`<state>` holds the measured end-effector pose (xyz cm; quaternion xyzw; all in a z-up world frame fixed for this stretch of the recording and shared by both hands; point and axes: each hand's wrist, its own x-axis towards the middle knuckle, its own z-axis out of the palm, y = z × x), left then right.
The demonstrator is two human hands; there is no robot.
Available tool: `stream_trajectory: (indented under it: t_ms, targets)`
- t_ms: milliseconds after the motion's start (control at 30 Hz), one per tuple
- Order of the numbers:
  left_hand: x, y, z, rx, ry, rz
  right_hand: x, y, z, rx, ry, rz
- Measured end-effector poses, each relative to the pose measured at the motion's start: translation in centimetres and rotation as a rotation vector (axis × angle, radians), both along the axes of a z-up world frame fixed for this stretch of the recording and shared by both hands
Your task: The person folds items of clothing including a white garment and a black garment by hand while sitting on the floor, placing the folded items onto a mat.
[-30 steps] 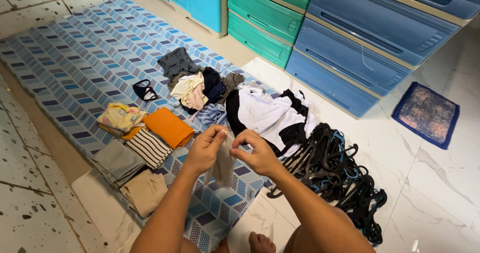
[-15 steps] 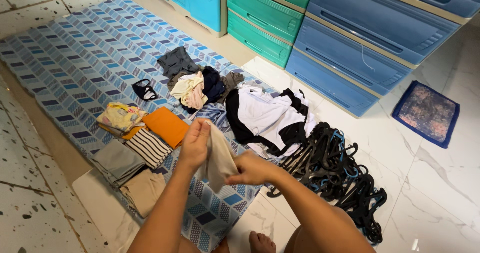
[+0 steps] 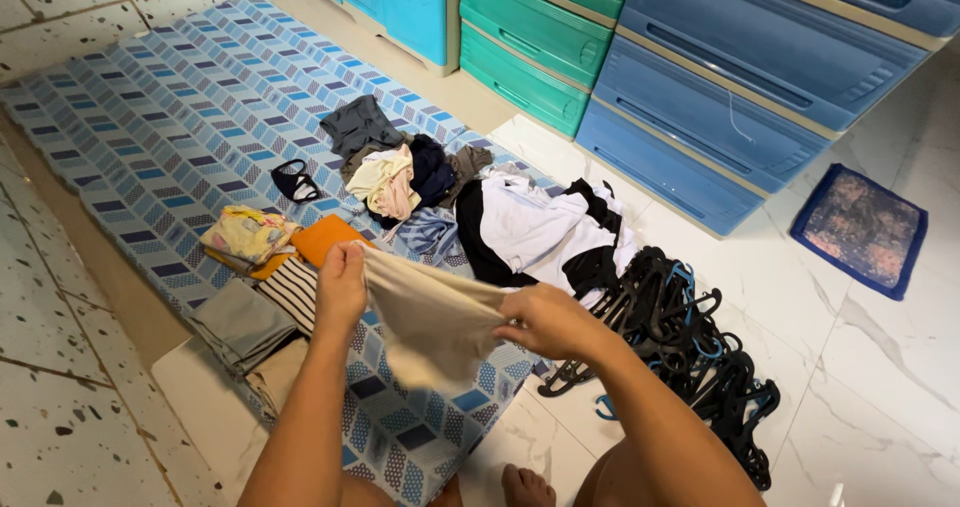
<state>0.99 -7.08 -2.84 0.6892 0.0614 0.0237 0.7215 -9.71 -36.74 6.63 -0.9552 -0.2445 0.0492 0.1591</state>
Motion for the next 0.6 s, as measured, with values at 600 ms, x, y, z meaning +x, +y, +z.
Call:
stream_trajectory:
  t_ms: [600]
  targets:
    - [2.2, -1.2, -3.5, 0.194, -0.241, -0.082, 5.9, -2.1, -3.4, 0.106, -0.118, -0.494]
